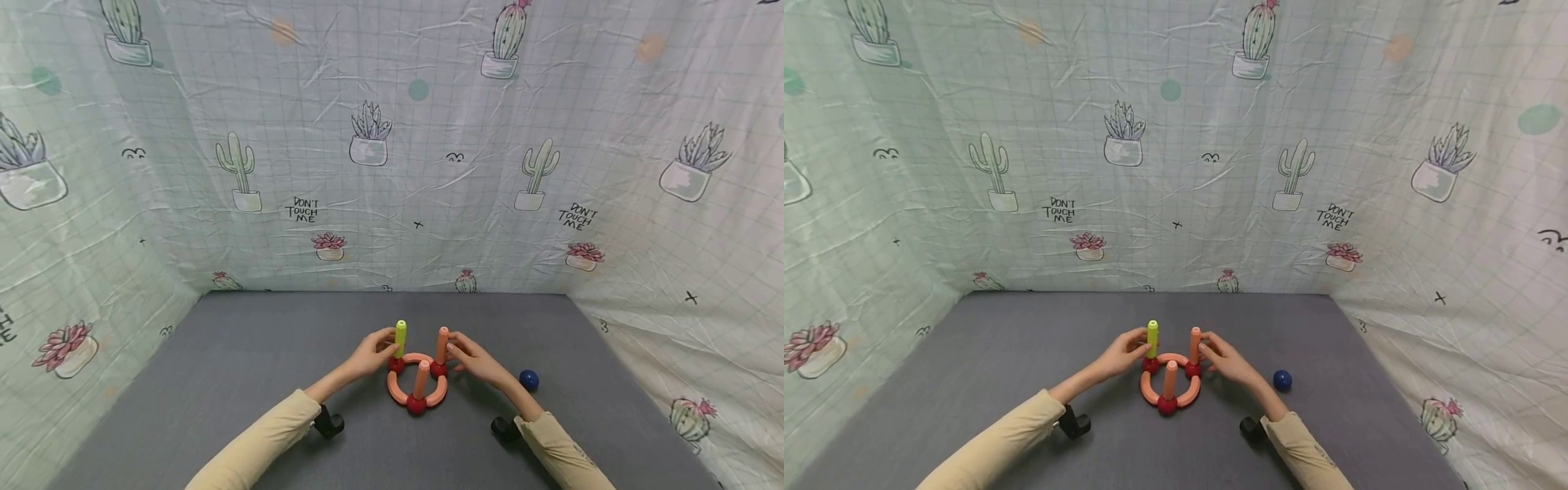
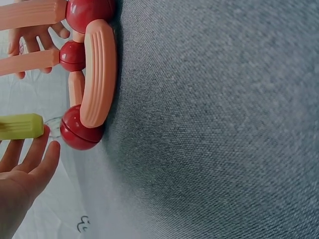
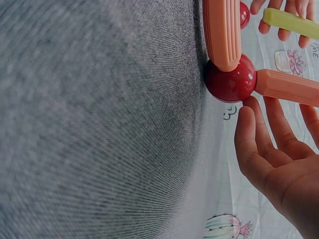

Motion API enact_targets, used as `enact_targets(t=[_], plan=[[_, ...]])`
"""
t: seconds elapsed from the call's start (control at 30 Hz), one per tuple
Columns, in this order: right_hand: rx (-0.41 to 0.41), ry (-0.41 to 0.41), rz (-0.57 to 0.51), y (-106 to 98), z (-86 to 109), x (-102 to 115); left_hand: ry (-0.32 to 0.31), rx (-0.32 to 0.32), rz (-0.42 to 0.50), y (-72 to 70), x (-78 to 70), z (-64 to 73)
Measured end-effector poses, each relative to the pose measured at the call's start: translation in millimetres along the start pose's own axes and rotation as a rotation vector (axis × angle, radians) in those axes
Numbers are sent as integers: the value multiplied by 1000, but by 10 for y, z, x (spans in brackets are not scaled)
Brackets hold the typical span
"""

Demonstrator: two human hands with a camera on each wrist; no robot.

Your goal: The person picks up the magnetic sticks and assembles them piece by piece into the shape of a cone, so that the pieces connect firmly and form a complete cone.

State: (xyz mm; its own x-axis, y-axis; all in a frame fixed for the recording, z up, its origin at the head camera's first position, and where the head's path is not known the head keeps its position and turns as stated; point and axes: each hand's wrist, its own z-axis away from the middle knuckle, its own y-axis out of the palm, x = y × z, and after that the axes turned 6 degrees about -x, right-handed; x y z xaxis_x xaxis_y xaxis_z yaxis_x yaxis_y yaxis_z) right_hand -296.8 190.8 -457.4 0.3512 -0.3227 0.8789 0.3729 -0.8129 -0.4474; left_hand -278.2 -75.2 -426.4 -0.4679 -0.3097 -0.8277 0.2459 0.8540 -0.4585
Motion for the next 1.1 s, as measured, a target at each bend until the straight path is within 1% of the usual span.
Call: enact_targets(t=[0.1,0.17,0.23,0.27,0.33,0.4,0.6,0.73,0.93,1.1], plan=[[0,-24,3,-6,6,4,11,12,24,-17,4,0],[1,-5,8,-1,1,1,16,14,32,-19,23,-2],[-15,55,11,17,-5,6,14,15,37,-19,38,-5],[-18,69,10,23,-9,3,12,16,40,-18,45,-5],[-22,93,5,33,-14,5,11,15,40,-16,57,-3],[-28,100,1,38,-16,9,2,17,44,-15,64,-1],[-28,101,0,33,-13,12,-20,18,60,-17,76,6],[-24,88,9,27,0,18,-21,17,63,-12,93,7],[-30,94,16,30,8,20,-14,23,67,8,123,9],[-32,98,12,33,12,30,-29,19,70,14,131,8]])
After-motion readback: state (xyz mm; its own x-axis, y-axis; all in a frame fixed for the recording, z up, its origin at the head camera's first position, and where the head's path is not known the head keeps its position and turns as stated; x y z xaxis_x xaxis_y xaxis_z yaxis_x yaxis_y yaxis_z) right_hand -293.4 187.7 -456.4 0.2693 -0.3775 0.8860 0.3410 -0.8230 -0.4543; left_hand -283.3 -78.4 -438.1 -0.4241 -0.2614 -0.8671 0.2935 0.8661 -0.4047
